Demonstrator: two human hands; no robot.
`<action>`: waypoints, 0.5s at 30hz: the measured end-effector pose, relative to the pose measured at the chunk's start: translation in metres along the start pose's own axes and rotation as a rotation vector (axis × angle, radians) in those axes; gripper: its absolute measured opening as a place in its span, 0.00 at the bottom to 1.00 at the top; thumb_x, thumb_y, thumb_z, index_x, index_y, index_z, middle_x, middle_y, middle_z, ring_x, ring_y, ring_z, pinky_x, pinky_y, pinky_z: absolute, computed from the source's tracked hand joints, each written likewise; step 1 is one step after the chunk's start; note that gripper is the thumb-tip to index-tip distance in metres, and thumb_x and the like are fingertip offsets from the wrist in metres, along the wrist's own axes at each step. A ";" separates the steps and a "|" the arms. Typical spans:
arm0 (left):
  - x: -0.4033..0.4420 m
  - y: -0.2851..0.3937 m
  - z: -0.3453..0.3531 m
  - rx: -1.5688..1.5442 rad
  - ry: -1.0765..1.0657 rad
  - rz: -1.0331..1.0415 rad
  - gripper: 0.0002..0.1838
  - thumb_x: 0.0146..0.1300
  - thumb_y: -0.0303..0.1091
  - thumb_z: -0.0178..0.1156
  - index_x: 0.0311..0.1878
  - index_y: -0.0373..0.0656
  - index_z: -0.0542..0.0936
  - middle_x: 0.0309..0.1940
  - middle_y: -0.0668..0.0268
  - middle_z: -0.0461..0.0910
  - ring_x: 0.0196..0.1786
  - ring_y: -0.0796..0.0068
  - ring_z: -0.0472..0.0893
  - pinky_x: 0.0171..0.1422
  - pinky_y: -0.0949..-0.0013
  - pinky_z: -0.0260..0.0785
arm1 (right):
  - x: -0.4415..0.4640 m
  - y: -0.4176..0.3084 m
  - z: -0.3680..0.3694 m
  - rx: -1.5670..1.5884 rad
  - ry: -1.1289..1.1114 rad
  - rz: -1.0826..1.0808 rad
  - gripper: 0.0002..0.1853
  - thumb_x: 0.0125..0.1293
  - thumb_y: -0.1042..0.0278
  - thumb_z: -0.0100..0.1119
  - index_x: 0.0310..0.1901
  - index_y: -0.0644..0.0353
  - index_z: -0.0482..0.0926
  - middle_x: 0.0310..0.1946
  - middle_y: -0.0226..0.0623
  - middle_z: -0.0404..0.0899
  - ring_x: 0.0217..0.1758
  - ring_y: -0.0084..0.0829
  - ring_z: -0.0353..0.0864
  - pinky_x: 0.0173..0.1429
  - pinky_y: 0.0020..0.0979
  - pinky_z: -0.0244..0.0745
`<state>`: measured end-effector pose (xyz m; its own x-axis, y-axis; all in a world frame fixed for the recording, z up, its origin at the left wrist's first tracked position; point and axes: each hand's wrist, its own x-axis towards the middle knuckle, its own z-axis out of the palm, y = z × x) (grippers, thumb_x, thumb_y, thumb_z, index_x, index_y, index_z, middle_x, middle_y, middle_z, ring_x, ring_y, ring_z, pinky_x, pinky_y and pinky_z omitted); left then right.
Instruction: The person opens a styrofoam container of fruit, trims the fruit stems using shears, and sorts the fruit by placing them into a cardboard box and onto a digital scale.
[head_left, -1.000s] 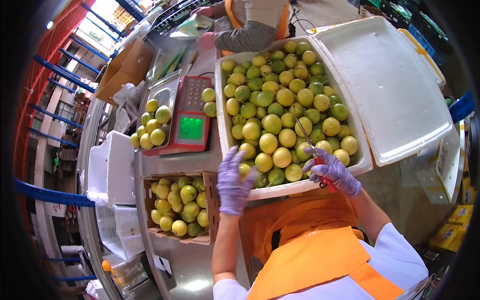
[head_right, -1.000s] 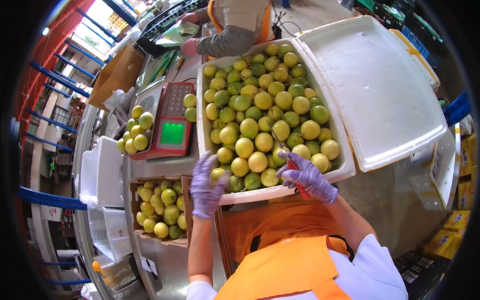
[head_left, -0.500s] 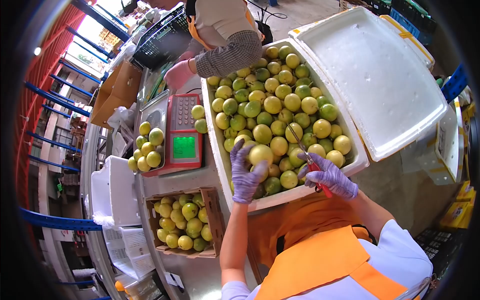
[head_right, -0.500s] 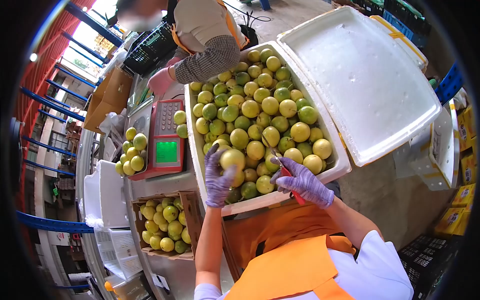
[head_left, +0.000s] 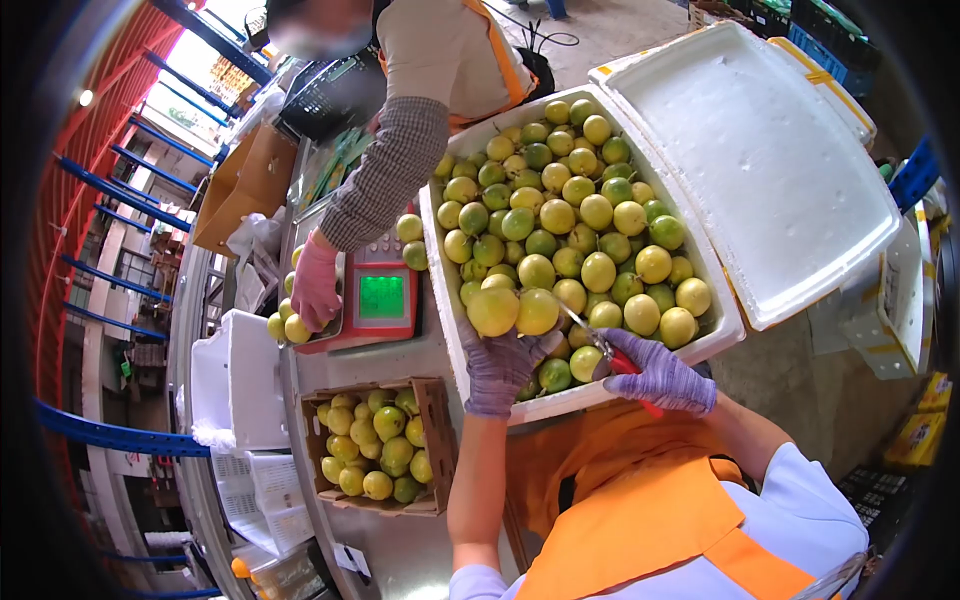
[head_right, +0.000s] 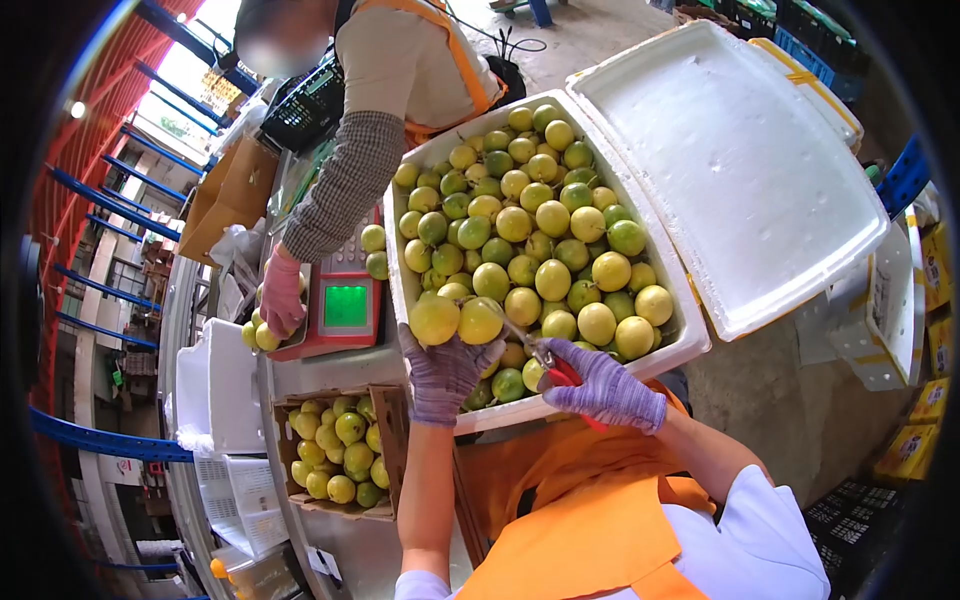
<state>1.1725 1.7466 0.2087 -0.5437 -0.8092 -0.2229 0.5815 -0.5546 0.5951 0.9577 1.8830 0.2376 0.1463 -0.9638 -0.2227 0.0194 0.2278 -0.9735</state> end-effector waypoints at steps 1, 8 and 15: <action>0.000 -0.005 0.003 0.036 -0.007 0.017 0.50 0.55 0.79 0.50 0.69 0.48 0.64 0.68 0.59 0.65 0.68 0.53 0.68 0.59 0.38 0.75 | 0.001 -0.003 0.001 -0.020 -0.021 0.003 0.36 0.60 0.55 0.66 0.67 0.63 0.66 0.47 0.36 0.79 0.50 0.25 0.76 0.58 0.29 0.72; -0.003 -0.017 0.010 0.026 -0.097 0.047 0.46 0.61 0.73 0.51 0.69 0.42 0.62 0.65 0.54 0.68 0.61 0.51 0.76 0.54 0.46 0.81 | 0.002 -0.006 0.002 0.182 -0.033 0.088 0.35 0.60 0.55 0.66 0.65 0.63 0.67 0.43 0.34 0.75 0.43 0.23 0.74 0.51 0.27 0.74; -0.007 -0.010 -0.009 0.355 -0.138 -0.058 0.47 0.62 0.72 0.51 0.68 0.39 0.64 0.64 0.50 0.69 0.61 0.49 0.77 0.54 0.42 0.79 | 0.004 -0.006 0.005 0.155 -0.120 0.107 0.33 0.61 0.58 0.63 0.65 0.65 0.67 0.41 0.33 0.78 0.37 0.19 0.76 0.42 0.24 0.75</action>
<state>1.1758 1.7558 0.1969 -0.6595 -0.7317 -0.1724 0.3152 -0.4773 0.8202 0.9630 1.8784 0.2432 0.2720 -0.9120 -0.3071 0.1480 0.3550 -0.9231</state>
